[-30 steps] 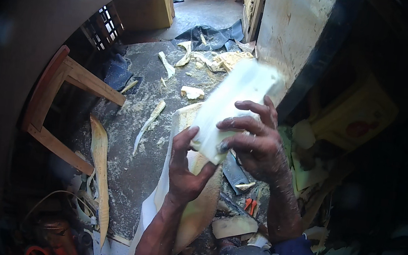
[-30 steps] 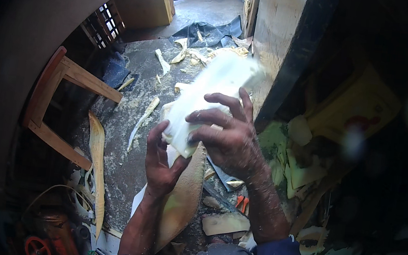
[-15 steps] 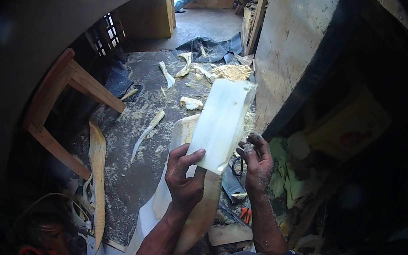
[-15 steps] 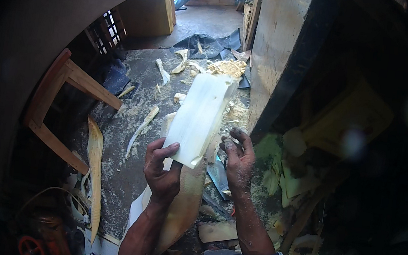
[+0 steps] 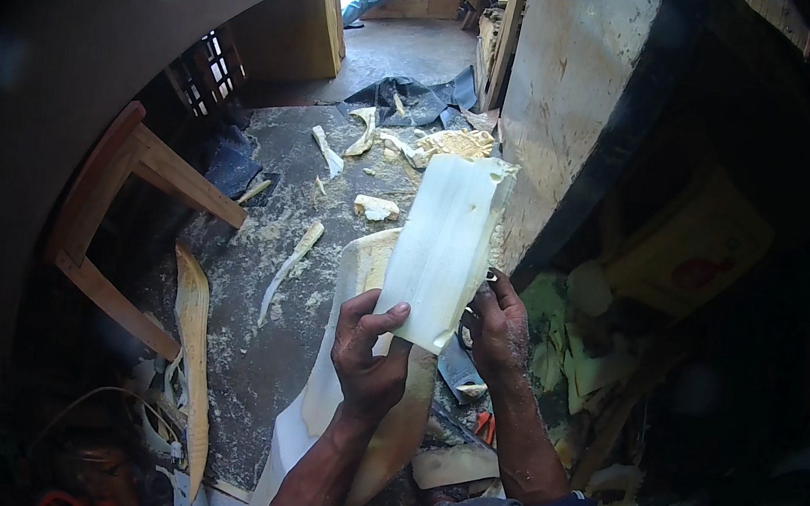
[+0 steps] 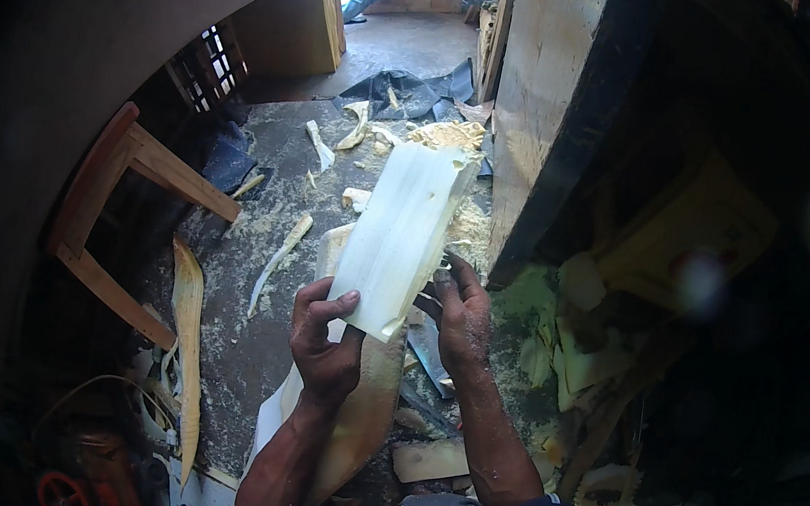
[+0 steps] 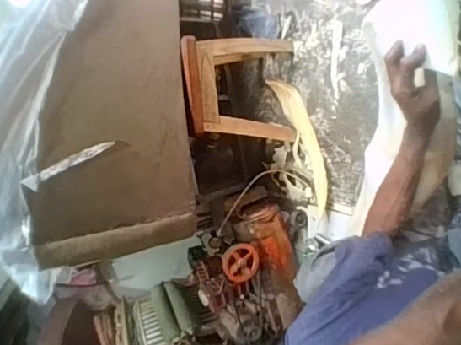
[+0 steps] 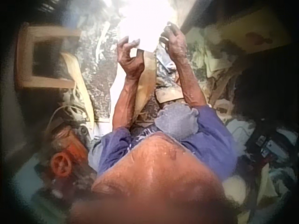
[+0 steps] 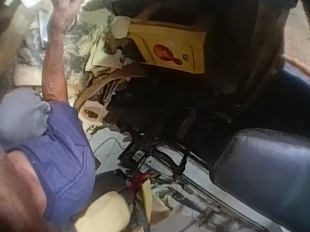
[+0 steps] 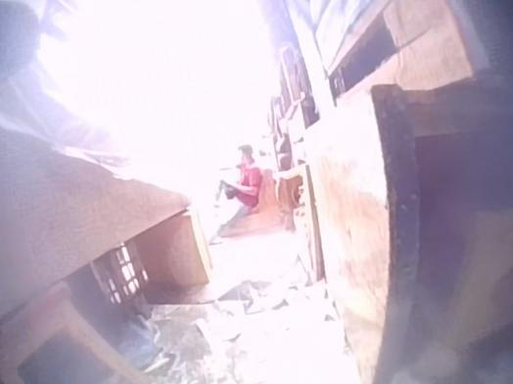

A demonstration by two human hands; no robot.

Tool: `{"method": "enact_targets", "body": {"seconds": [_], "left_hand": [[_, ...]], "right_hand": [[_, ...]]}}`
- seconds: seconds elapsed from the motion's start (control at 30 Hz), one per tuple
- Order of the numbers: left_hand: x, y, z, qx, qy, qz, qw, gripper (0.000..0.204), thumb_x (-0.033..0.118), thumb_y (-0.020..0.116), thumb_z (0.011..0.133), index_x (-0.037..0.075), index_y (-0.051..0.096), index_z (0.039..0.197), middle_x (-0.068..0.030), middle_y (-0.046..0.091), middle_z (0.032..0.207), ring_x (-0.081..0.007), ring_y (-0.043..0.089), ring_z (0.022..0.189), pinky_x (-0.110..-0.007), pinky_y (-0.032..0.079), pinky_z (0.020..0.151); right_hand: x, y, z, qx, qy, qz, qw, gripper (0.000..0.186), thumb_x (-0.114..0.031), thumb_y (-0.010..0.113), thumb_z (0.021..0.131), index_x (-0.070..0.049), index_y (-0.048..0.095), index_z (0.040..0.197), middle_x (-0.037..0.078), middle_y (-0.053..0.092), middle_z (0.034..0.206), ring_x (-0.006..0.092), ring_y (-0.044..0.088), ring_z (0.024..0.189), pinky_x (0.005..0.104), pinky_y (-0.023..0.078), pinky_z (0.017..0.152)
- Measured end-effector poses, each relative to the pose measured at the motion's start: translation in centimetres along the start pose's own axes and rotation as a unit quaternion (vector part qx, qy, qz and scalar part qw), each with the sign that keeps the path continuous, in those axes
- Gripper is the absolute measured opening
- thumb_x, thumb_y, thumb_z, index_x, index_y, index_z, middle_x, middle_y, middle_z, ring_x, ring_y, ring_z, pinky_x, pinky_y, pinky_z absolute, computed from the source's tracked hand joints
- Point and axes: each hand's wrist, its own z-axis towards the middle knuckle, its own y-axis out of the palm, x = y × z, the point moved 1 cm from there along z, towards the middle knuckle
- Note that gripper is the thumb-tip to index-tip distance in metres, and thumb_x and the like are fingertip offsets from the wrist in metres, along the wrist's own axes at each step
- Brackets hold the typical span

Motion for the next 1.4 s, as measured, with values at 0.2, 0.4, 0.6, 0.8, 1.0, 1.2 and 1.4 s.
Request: {"method": "enact_targets", "body": {"seconds": [0.2,0.4,0.6,0.8,1.0,1.2,1.4], "left_hand": [[0.5,0.2,0.0,-0.016,0.028,0.018,0.999,0.039,-0.010,0.079,0.076,0.012,0.072,0.107,-0.0143,0.063,0.119,-0.0288,0.065,0.110,-0.038,0.055,0.092],[0.9,0.7,-0.5,-0.055,0.040,0.039,0.997,0.040,-0.010,0.078,0.075,0.010,0.071,0.109,-0.0158,0.061,0.116,-0.0320,0.065,0.109,-0.041,0.055,0.092],[0.6,1.5,-0.9,-0.068,-0.008,0.042,0.997,0.041,-0.008,0.076,0.077,0.009,0.067,0.113,-0.0184,0.059,0.117,-0.0357,0.063,0.110,-0.044,0.054,0.090],[0.7,2.1,-1.2,-0.074,-0.014,0.083,0.994,0.043,-0.009,0.068,0.081,0.008,0.063,0.120,-0.0195,0.058,0.119,-0.0364,0.061,0.111,-0.045,0.053,0.090],[0.7,1.8,-0.6,-0.041,-0.035,0.100,0.993,0.040,-0.010,0.060,0.083,0.004,0.061,0.120,-0.0176,0.057,0.121,-0.0327,0.059,0.112,-0.041,0.054,0.089],[-0.1,1.3,-0.3,-0.008,-0.209,-0.022,0.978,0.026,0.007,0.057,0.098,0.000,0.062,0.122,-0.0176,0.067,0.110,-0.0287,0.068,0.102,-0.042,0.054,0.091],[-0.7,0.2,0.8,-0.057,-0.227,0.014,0.972,0.025,0.009,0.058,0.099,0.001,0.066,0.122,-0.0164,0.073,0.106,-0.0283,0.072,0.100,-0.041,0.056,0.089]], "right_hand": [[-0.2,0.0,0.0,-0.035,-0.007,0.178,0.983,0.044,-0.020,0.060,0.105,0.001,0.051,0.144,0.015,0.065,0.126,0.0211,0.067,0.110,0.0384,0.058,0.095],[-1.0,0.3,-0.4,-0.061,-0.054,0.099,0.992,0.044,-0.008,0.069,0.099,0.000,0.054,0.139,0.011,0.069,0.118,0.0159,0.068,0.105,0.0349,0.058,0.094],[-1.8,0.5,-1.0,-0.038,-0.082,0.086,0.992,0.040,-0.005,0.070,0.097,-0.001,0.059,0.135,0.010,0.070,0.116,0.0158,0.069,0.102,0.0343,0.059,0.092],[-2.2,-0.2,-1.0,-0.039,-0.069,0.085,0.993,0.038,-0.003,0.072,0.095,-0.002,0.063,0.132,0.008,0.072,0.116,0.0154,0.069,0.103,0.0344,0.059,0.091],[-0.9,-2.0,0.6,-0.032,-0.130,0.096,0.986,0.035,-0.001,0.076,0.091,-0.003,0.068,0.125,0.009,0.073,0.115,0.0164,0.069,0.104,0.0346,0.055,0.097],[3.0,-3.9,3.0,-0.107,-0.233,-0.035,0.966,0.031,0.003,0.081,0.082,-0.011,0.079,0.110,0.011,0.049,0.152,0.0228,0.051,0.138,0.0390,0.044,0.116],[7.2,-5.0,3.9,-0.048,-0.052,-0.117,0.991,0.040,0.017,0.057,0.093,-0.006,0.077,0.119,0.011,0.056,0.149,0.0225,0.057,0.134,0.0351,0.049,0.112]]}}
